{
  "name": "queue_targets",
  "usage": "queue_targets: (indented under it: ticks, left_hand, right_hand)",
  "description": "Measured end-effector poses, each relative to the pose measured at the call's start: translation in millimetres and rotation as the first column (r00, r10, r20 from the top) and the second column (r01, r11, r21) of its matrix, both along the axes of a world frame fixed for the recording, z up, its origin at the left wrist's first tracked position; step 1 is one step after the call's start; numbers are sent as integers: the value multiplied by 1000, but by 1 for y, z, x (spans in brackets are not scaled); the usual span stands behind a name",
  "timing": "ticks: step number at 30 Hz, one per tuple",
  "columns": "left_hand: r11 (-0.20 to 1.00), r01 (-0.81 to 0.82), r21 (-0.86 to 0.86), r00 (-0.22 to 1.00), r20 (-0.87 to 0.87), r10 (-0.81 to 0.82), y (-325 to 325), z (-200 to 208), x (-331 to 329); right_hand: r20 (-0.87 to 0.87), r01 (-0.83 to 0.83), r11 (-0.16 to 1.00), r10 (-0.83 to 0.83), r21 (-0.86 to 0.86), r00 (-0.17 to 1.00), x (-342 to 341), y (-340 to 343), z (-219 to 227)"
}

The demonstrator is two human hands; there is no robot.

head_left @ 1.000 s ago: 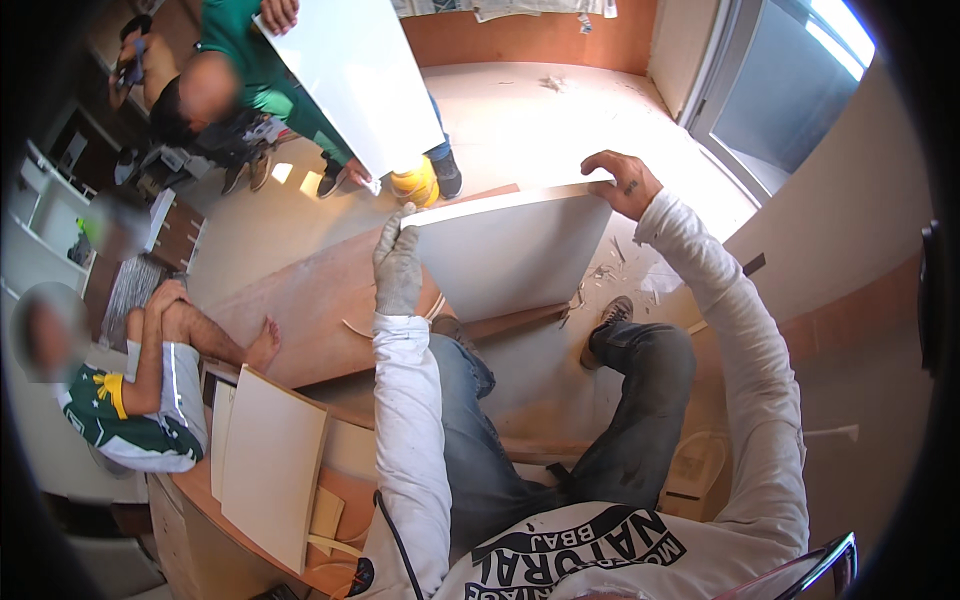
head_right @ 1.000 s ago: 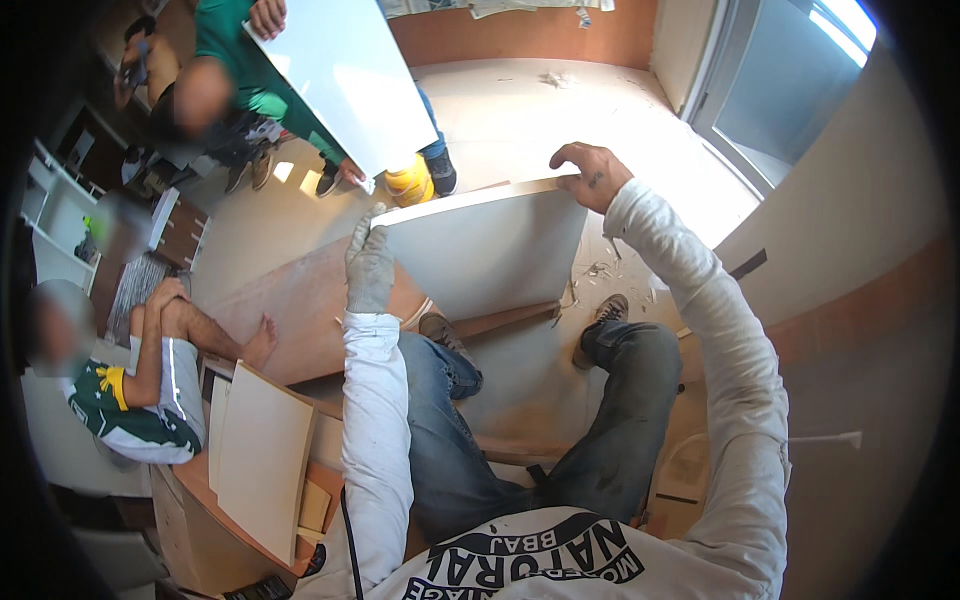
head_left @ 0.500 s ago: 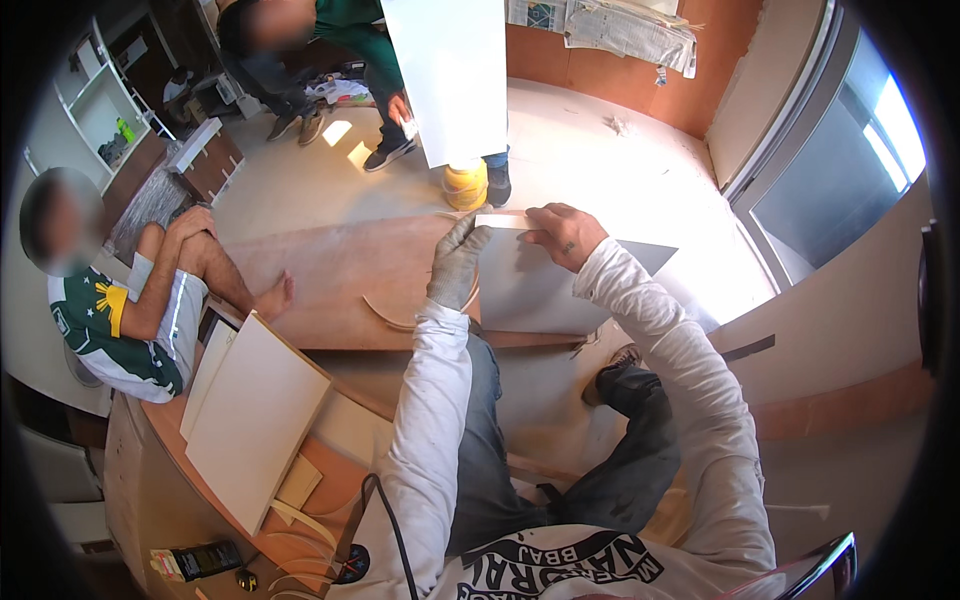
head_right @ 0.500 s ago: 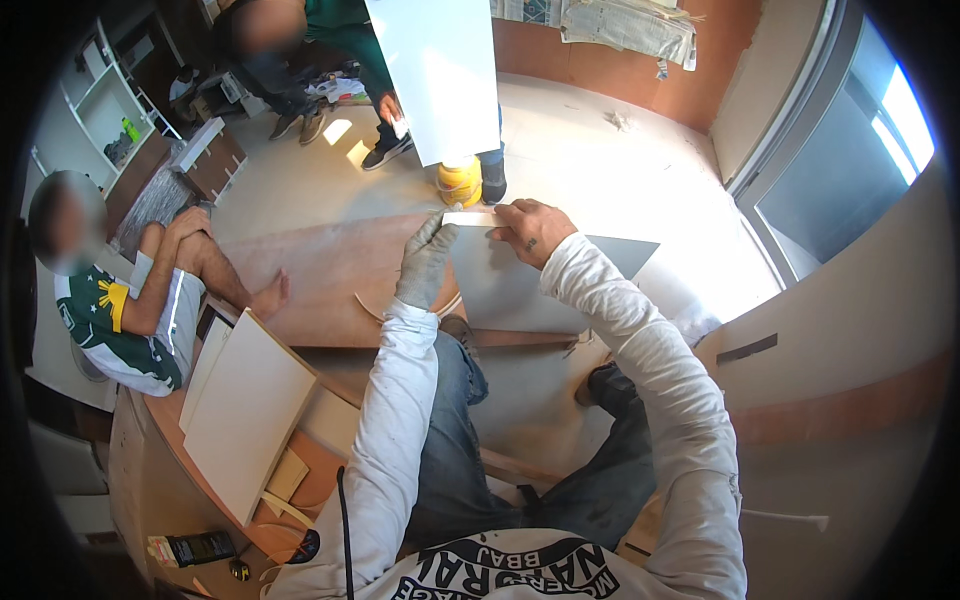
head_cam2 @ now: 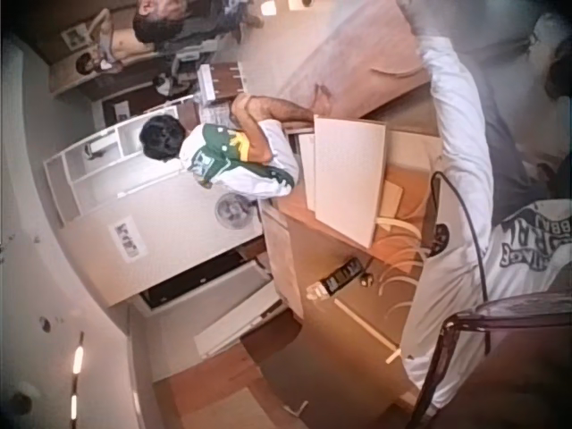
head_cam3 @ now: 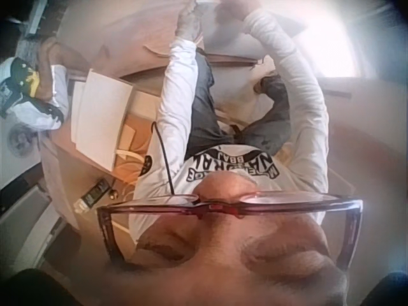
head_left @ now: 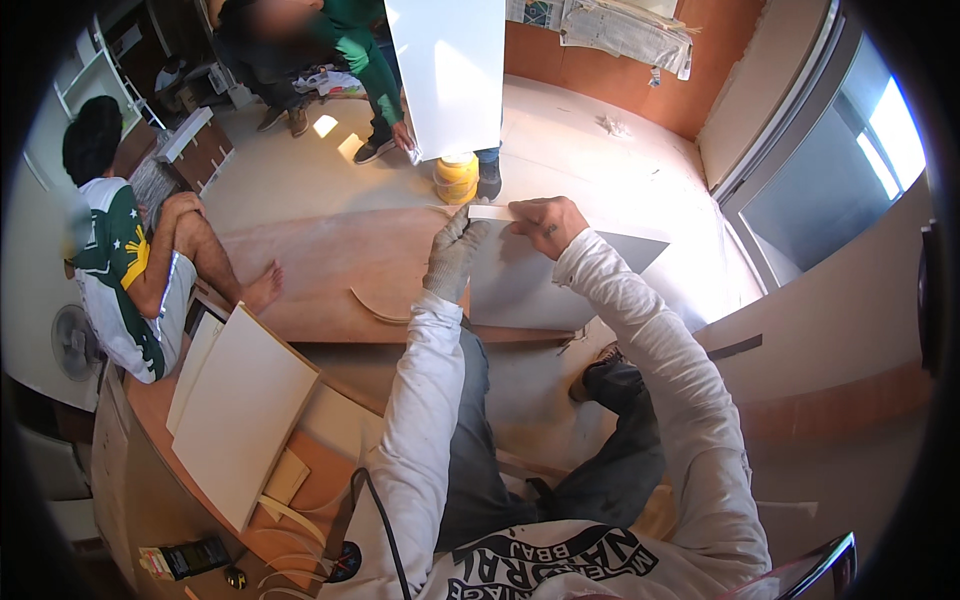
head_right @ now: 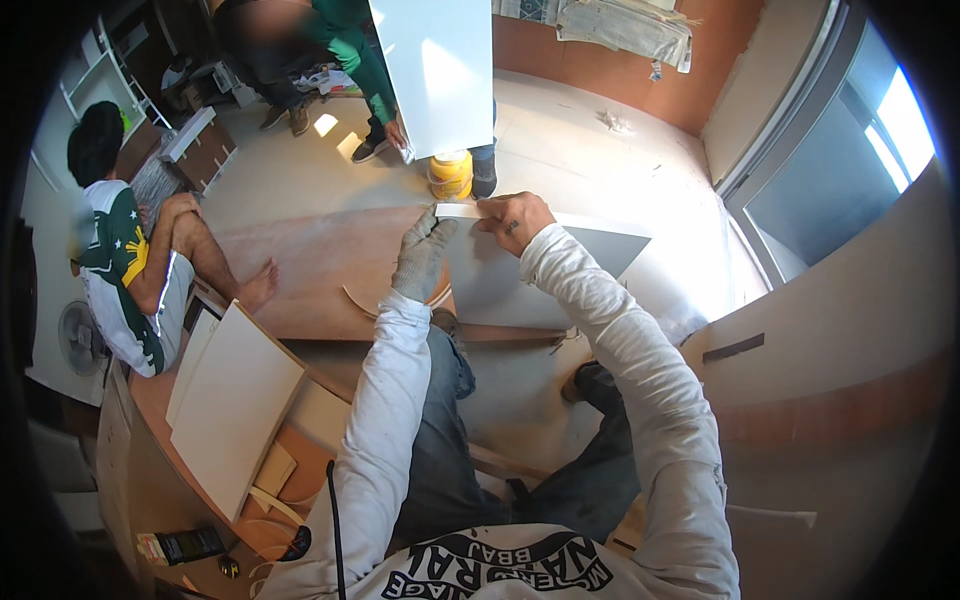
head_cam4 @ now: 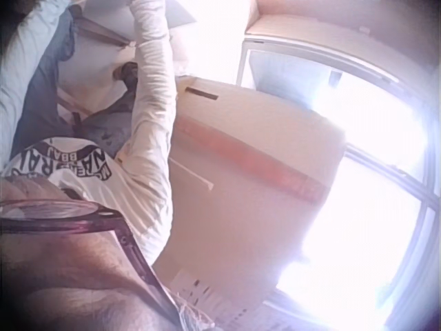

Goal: The person sits on the floor and assembles white wooden panels by attaching thin wooden strips to their edges. They handle the panels and strips, aligning and fitting them together while other people work nearby.

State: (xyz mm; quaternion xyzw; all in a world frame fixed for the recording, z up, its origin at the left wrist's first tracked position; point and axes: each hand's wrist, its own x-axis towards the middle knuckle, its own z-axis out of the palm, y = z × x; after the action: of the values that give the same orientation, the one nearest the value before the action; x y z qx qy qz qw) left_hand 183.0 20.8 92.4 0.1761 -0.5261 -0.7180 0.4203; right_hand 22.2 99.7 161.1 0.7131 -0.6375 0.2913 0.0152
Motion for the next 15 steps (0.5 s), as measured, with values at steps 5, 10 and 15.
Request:
queue_targets:
  ticks: [5, 10, 15]
  left_hand:
    - [992, -32, -119, 999, 21, 35, -2, -4, -10]
    - [995, -94, 22, 996, -5, 94, 5, 1, -15]
    - [998, -53, 40, 998, -41, 55, 6, 9, -8]
  right_hand:
    - [-154, 39, 976, -74, -214, 985, -4, -3, -25]
    - [-223, 24, 985, -63, -173, 973, -1, 1, -25]
    - [-65, 2, 999, 1, 54, 998, 2, 3, -1]
